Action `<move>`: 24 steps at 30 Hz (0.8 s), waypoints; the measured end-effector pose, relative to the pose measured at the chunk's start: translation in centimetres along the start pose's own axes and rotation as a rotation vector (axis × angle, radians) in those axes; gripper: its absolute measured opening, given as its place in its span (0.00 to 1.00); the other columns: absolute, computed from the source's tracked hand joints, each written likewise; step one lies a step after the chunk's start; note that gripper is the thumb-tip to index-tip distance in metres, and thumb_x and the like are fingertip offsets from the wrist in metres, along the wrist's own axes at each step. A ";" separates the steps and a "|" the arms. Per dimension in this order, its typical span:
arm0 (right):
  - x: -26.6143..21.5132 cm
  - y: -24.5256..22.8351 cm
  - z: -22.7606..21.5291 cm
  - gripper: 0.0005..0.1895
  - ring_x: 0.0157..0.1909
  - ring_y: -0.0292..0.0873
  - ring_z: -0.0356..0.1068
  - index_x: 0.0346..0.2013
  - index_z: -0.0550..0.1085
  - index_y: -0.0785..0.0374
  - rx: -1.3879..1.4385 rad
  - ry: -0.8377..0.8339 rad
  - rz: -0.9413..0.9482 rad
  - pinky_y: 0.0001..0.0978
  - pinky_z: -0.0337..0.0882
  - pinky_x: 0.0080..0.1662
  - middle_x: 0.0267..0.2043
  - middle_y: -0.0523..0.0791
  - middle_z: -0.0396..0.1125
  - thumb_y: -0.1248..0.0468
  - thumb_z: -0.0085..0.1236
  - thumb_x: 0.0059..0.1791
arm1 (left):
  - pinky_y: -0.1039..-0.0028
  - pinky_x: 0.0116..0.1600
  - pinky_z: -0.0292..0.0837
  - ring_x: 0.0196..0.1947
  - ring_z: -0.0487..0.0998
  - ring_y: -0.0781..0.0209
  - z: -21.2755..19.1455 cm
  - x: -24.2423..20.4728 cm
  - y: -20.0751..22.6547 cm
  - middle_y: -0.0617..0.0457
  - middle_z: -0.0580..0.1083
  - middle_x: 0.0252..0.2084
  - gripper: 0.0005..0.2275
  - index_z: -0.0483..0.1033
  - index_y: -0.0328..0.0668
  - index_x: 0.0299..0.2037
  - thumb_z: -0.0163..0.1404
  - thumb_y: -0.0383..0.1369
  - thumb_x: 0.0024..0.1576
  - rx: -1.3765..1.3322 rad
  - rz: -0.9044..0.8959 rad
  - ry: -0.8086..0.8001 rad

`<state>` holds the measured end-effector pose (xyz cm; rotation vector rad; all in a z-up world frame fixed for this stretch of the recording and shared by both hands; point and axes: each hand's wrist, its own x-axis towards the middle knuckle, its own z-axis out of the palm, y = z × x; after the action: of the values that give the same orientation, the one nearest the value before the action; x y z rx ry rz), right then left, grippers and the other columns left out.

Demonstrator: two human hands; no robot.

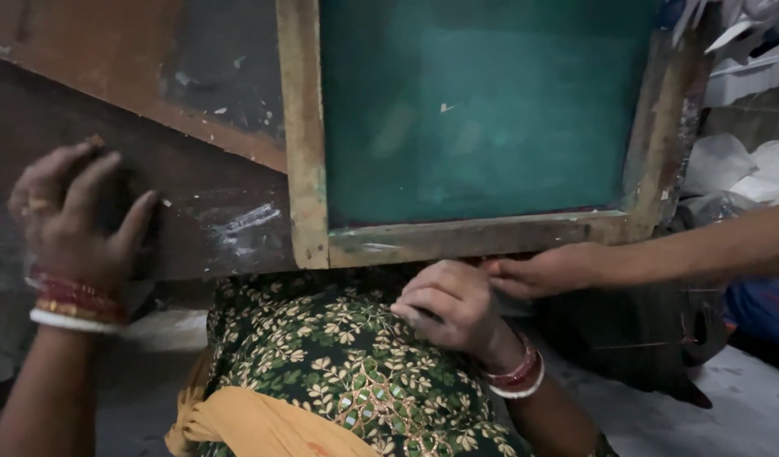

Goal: The person places white cut-out shapes onto a wooden board and aligns a green mesh frame over it. They adjust the position of the frame and the cut-outs while another person assists by holding the frame steady. The task involves positioning and securing the frame components on the board.

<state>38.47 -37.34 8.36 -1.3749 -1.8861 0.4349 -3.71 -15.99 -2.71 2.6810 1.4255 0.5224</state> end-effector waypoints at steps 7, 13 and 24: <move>0.3 -0.3 -0.2 0.09 0.36 0.45 0.74 0.29 0.76 0.63 0.094 -0.125 0.059 0.36 0.74 0.39 0.34 0.45 0.72 0.65 0.71 0.44 | 0.65 0.77 0.55 0.72 0.63 0.55 -0.7 -2.1 2.3 0.53 0.68 0.69 0.15 0.76 0.46 0.60 0.58 0.40 0.67 0.050 -0.075 0.010; 0.8 -0.3 0.8 0.09 0.37 0.45 0.74 0.30 0.76 0.64 0.157 -0.104 0.013 0.35 0.75 0.40 0.35 0.45 0.72 0.66 0.71 0.45 | 0.65 0.75 0.58 0.69 0.68 0.55 -1.7 -0.8 3.7 0.53 0.71 0.65 0.11 0.77 0.45 0.56 0.60 0.35 0.68 0.014 -0.102 0.091; 0.0 -1.5 0.1 0.04 0.39 0.44 0.76 0.33 0.78 0.64 0.264 -0.239 0.119 0.35 0.74 0.42 0.37 0.45 0.75 0.67 0.65 0.48 | 0.67 0.67 0.69 0.59 0.73 0.54 -0.9 -2.0 3.1 0.51 0.75 0.56 0.06 0.80 0.41 0.47 0.52 0.25 0.63 0.051 -0.039 0.254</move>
<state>37.40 -37.90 9.30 -1.3061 -1.8580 0.9099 -2.52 -19.52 -1.78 2.6972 1.5667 0.8614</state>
